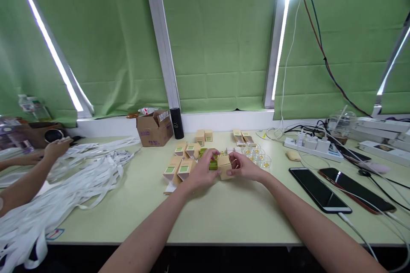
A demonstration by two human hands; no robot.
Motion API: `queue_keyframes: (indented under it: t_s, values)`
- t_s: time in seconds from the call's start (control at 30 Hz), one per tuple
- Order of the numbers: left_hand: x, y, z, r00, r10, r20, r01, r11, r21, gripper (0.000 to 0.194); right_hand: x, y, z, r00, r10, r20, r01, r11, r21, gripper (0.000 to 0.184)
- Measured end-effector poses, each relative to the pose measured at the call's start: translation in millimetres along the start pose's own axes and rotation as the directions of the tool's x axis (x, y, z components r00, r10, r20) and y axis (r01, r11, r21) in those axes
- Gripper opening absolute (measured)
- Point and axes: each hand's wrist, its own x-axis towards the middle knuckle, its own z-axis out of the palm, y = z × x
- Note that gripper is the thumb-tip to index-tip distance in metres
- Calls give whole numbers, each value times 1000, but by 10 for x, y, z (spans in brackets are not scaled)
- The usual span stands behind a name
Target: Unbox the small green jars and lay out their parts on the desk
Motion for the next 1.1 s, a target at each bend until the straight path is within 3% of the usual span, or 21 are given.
queue_keyframes:
  t_s: [0.17,0.3,0.47,0.57,0.77,0.87,0.97,1.1]
  values:
    - [-9,-26,80,999,-29,-26,30,999,23,31,-36,-31,-57,997,-18,70,25,994,-104,53]
    - [1,-61,97,997,-23,-70,25,999,38,31,-49,-73,-172,992,5,127,-2,1000,-24,42]
    - [2,-50,123,993,-50,-109,54,998,34,27,1,-3,-187,995,61,75,-65,997,49,44]
    - [-12,-28,140,996,-48,-72,47,999,-15,36,26,51,-140,997,58,60,-60,998,20,44]
    - [-36,-13,173,1000,-27,-1,26,991,-128,51,33,88,-133,999,35,24,-33,995,-97,26]
    - [-54,19,223,996,-92,5,92,992,-82,54,22,71,-159,1000,24,-1,-24,990,-138,20]
    - [-76,52,290,985,-170,-25,170,986,-5,69,3,29,-164,1000,-5,-11,3,988,-153,14]
    - [-86,59,347,975,-212,-60,215,975,48,67,-8,-25,-138,992,-50,-113,25,976,-214,23]
